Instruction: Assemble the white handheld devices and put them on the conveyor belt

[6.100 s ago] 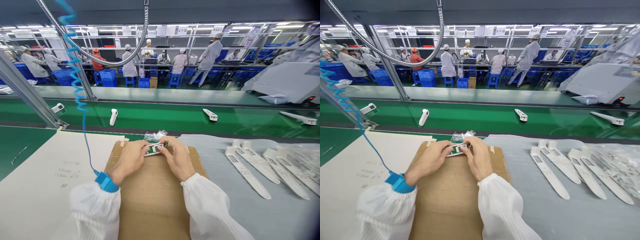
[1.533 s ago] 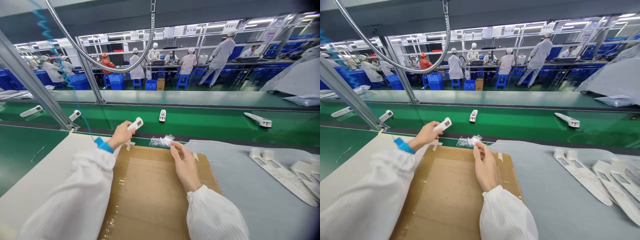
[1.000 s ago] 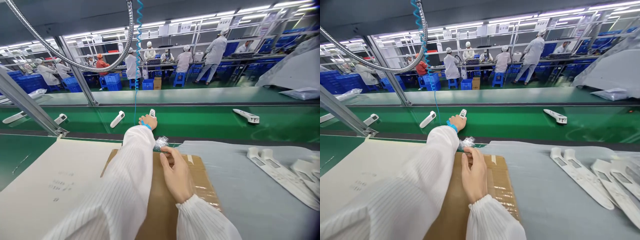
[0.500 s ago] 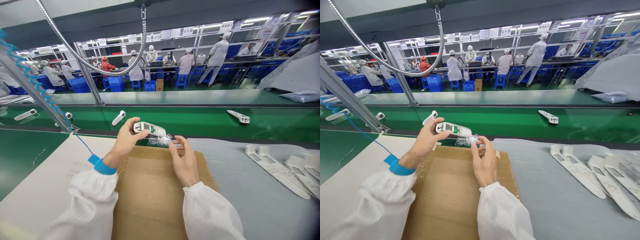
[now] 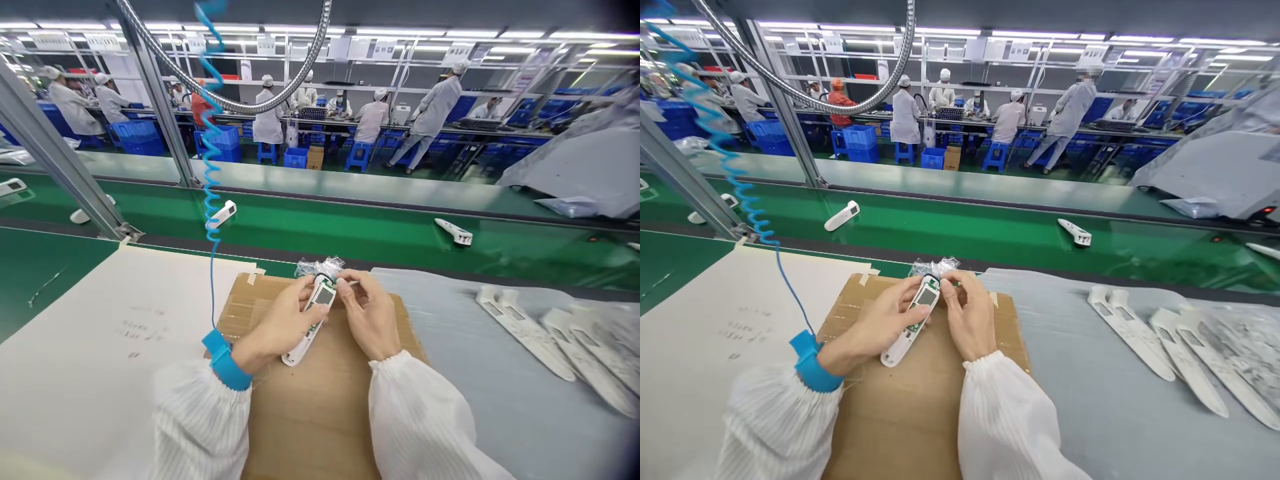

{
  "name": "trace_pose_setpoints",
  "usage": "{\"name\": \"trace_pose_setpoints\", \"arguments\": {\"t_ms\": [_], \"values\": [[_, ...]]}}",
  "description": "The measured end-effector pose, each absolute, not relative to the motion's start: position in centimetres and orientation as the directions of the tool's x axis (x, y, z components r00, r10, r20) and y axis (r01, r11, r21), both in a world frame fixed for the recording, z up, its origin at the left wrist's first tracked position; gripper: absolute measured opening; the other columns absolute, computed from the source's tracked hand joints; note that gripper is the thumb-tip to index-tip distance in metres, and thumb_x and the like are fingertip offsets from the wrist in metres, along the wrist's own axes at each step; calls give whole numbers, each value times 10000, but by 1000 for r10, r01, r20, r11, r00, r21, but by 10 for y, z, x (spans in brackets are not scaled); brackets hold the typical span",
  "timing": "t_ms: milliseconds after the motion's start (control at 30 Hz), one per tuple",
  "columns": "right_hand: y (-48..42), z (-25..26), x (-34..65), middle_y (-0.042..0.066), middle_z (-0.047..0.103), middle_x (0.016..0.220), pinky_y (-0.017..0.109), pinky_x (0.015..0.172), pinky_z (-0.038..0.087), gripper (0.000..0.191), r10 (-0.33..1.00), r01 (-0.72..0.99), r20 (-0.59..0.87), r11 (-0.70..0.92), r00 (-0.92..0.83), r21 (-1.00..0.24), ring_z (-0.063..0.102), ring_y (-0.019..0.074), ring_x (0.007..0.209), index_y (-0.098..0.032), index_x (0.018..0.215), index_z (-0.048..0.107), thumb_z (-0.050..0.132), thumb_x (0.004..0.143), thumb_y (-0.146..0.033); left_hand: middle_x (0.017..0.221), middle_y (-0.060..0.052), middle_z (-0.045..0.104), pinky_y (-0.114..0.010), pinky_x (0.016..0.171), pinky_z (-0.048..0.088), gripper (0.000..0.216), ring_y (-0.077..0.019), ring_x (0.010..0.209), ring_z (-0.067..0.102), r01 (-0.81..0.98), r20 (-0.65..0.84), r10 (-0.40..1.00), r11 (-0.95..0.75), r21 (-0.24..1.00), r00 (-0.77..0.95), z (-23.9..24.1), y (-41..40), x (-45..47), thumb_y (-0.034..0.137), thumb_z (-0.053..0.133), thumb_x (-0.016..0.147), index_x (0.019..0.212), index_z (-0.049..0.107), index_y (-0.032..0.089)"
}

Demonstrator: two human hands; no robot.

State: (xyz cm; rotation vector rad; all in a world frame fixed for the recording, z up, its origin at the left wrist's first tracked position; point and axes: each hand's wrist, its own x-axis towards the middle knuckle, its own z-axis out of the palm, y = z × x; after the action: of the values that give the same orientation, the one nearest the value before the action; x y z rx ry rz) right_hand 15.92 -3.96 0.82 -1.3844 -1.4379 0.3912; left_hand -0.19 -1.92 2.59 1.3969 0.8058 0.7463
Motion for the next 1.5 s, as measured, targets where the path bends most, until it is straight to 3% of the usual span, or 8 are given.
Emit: {"name": "trace_pose_setpoints", "arguments": {"t_ms": [167, 400, 600, 733, 1000, 1100, 1233, 1500], "values": [[-41, 12, 161, 23, 630, 980, 365, 814, 360, 78, 802, 720, 590, 466, -97, -515, 578, 197, 913, -271, 882, 675, 623, 924, -311, 1365, -76, 592, -424, 1026, 457, 532, -272, 1262, 553, 377, 42, 881, -244, 893, 472, 23, -23, -8, 168, 562, 874, 1390, 471, 262], [-42, 11, 158, -2, 683, 914, 365, 753, 278, 161, 721, 904, 685, 355, -101, -240, 537, 180, 829, -248, 807, 623, 574, 959, -272, 1198, -64, 684, -357, 846, 498, 358, -270, 1072, 650, 524, 110, 872, -382, 761, 476, 24, -20, -13, 223, 550, 898, 1251, 598, 264], [-43, 9, 156, -3, 669, 929, 358, 847, 317, 209, 772, 780, 629, 447, -91, -437, 554, 174, 883, -224, 787, 518, 463, 988, -217, 866, -81, 699, -296, 672, 466, 266, -191, 694, 651, 568, -12, 990, -71, 820, 141, 23, 0, -19, 244, 508, 923, 1133, 638, 146], [-11, 3, 166, 15, 624, 813, 339, 753, 359, 146, 861, 747, 488, 229, 143, -624, 536, 200, 795, -224, 807, 497, 471, 949, -240, 792, -56, 664, -255, 605, 445, 295, -168, 675, 629, 370, -57, 997, 32, 928, 56, 29, 7, -27, 237, 529, 894, 1149, 623, 122], [10, 19, 153, 22, 651, 1109, 356, 875, 350, 157, 795, 825, 604, 383, -64, -416, 564, 194, 994, -273, 1085, 635, 577, 941, -293, 990, -67, 674, -270, 662, 466, 358, -143, 693, 587, 215, 68, 977, -112, 970, 202, 18, 8, -24, 192, 565, 826, 1178, 617, 158], [-3, 27, 142, 10, 678, 1068, 382, 889, 306, 109, 734, 881, 663, 403, -149, -248, 558, 187, 949, -266, 960, 662, 556, 968, -289, 957, -62, 688, -271, 648, 453, 329, -154, 691, 586, 222, 86, 962, -145, 964, 258, 14, 8, -23, 191, 574, 819, 1139, 647, 172], [-5, 29, 148, -8, 688, 1014, 388, 915, 278, 178, 757, 879, 618, 425, -213, -216, 550, 170, 934, -238, 828, 645, 537, 967, -212, 858, -79, 694, -303, 674, 446, 269, -196, 711, 620, 422, 39, 999, -27, 906, -21, 10, 16, -29, 202, 561, 827, 1071, 666, 157], [21, 12, 190, 42, 674, 968, 357, 862, 354, 127, 963, 955, 205, -117, 176, -272, 568, 210, 942, -236, 952, 698, 600, 885, -281, 757, -41, 673, -282, 620, 485, 275, -198, 693, 643, 296, -91, 991, 117, 948, -102, 21, 16, -37, 325, 610, 806, 1027, 651, 166]]}}
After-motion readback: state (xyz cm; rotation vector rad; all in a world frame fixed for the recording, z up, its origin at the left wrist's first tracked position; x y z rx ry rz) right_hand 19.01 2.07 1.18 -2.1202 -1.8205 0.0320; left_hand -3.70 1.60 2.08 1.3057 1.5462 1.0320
